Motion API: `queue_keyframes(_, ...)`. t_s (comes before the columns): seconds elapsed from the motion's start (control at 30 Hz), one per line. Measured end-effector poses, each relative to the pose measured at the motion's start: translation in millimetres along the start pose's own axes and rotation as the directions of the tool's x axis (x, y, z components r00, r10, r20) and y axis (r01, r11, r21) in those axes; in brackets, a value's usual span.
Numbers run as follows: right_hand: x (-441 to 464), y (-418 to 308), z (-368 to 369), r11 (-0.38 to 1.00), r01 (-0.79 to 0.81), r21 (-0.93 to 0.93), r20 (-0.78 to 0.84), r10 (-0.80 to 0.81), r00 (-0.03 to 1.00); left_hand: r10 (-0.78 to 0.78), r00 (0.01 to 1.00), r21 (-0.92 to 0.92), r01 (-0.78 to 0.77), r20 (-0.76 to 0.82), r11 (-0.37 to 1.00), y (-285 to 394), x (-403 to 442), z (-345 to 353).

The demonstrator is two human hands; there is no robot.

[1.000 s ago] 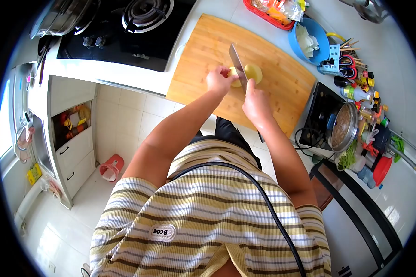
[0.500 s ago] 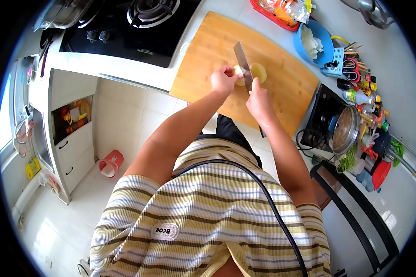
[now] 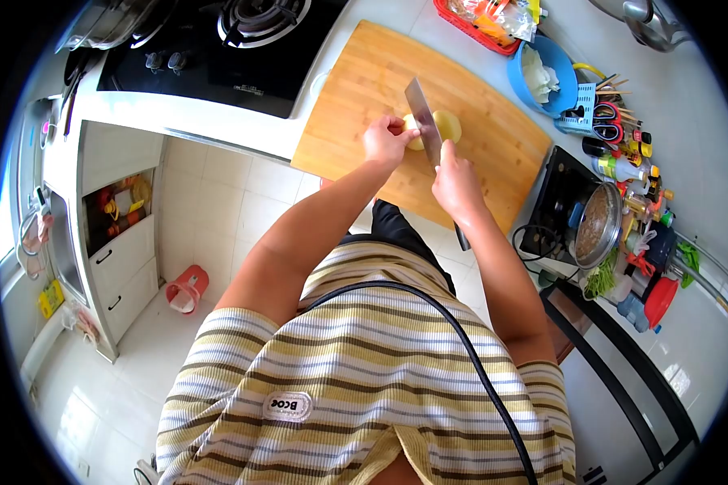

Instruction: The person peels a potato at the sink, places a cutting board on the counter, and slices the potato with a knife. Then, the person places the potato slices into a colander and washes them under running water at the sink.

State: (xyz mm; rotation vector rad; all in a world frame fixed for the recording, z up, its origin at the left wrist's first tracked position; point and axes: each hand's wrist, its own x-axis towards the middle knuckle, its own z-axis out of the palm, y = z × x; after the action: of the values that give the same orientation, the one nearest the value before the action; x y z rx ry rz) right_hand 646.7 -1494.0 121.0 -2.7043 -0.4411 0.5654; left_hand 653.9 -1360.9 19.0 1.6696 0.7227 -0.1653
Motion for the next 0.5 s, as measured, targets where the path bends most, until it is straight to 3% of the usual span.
queue_keyframes(0.17, 13, -1, 17, 1.0, -0.003, -0.007, -0.003, 0.003, 1.0, 0.001, 1.0, -0.017, -0.001, 0.017, 1.0, -12, 6, 2)
queue_keyframes(0.23, 20, -1, 27, 0.999, -0.047, -0.027, 0.044, 0.048, 0.998, -0.021, 0.996, -0.188, 0.036, 0.082, 0.982, -18, 8, 1)
queue_keyframes(0.5, 24, 22, 63, 1.0, -0.014, 0.027, -0.077, 0.016, 0.997, 0.025, 0.999, -0.061, -0.023, 0.039, 0.998, -6, 1, 0)
